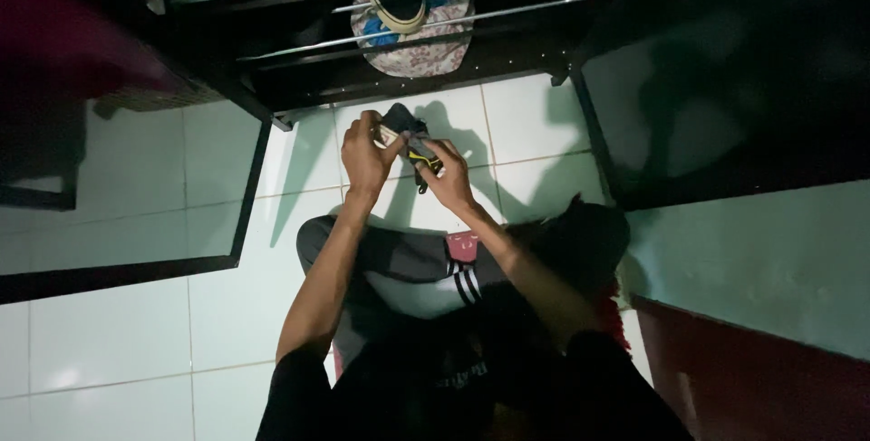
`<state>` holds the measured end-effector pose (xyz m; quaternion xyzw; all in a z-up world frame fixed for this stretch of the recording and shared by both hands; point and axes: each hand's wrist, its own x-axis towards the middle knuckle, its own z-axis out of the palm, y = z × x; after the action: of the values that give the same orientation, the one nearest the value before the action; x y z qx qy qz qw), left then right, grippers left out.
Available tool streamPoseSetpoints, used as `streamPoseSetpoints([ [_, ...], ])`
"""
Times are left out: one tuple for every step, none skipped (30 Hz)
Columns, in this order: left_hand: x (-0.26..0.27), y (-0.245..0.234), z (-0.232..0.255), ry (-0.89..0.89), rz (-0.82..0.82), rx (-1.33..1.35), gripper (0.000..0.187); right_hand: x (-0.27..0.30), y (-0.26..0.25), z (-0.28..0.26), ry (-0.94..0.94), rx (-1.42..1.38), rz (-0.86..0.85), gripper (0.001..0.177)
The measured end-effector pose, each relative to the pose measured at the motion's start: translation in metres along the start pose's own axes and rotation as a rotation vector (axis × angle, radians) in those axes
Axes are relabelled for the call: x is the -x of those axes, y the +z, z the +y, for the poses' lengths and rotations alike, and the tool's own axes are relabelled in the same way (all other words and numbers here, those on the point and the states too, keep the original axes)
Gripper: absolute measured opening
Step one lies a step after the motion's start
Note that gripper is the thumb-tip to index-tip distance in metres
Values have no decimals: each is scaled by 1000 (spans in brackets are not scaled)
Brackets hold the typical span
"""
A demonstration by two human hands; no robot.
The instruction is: Cleaning a sneaker by scrubbing its sole and sides with a brush
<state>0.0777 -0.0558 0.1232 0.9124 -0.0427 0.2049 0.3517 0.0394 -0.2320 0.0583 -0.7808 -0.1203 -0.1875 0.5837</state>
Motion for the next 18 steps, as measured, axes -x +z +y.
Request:
streamPoseSetpoints([
  [-1,-3,8,-1,3,1,55,-1,-2,3,-3,1,-2,43],
  [-1,-6,17,27,-25,74,49,-2,-4,5,-13,-1,19,43],
  [-2,-9,25,55,-52,147,44,-2,-6,8,-24,-4,40,43],
  [-4,-6,23,55,-52,149,44,-6,-10,0,-25,-2,40,43],
  [-5,-2,21,64,-93,185,49,-11,-14,-7,-39,33,70,43],
  [-6,1,19,71,-135,219,55,-14,-18,-15,-52,68,99,43],
  [-6,3,18,69,-136,220,55,-23,-22,-24,-50,69,97,43],
  [-6,5,18,89,-164,210,60,-33,-26,-33,-118,132,124,43],
  [-6,7,18,110,-192,199,64,-42,-30,-42,-187,195,151,44],
  [-6,10,19,109,-194,199,64,-48,-29,-47,-184,195,152,44],
  [-6,12,20,115,-197,160,66,-53,-29,-52,-233,242,138,42],
  [-6,14,21,121,-199,121,68,-60,-28,-57,-283,289,124,41],
  [-7,14,19,121,-201,122,68,-54,-26,-49,-281,289,124,41],
  [-8,13,17,123,-195,120,70,-49,-24,-40,-327,358,113,42],
  [-9,11,14,125,-189,118,71,-44,-22,-32,-373,426,101,44],
  [-10,13,12,122,-188,116,71,-33,-20,-17,-373,423,98,44],
  [-11,14,9,121,-184,100,71,-22,-18,-2,-361,414,107,42],
  [-12,16,7,122,-178,83,71,-11,-17,13,-351,406,119,41],
])
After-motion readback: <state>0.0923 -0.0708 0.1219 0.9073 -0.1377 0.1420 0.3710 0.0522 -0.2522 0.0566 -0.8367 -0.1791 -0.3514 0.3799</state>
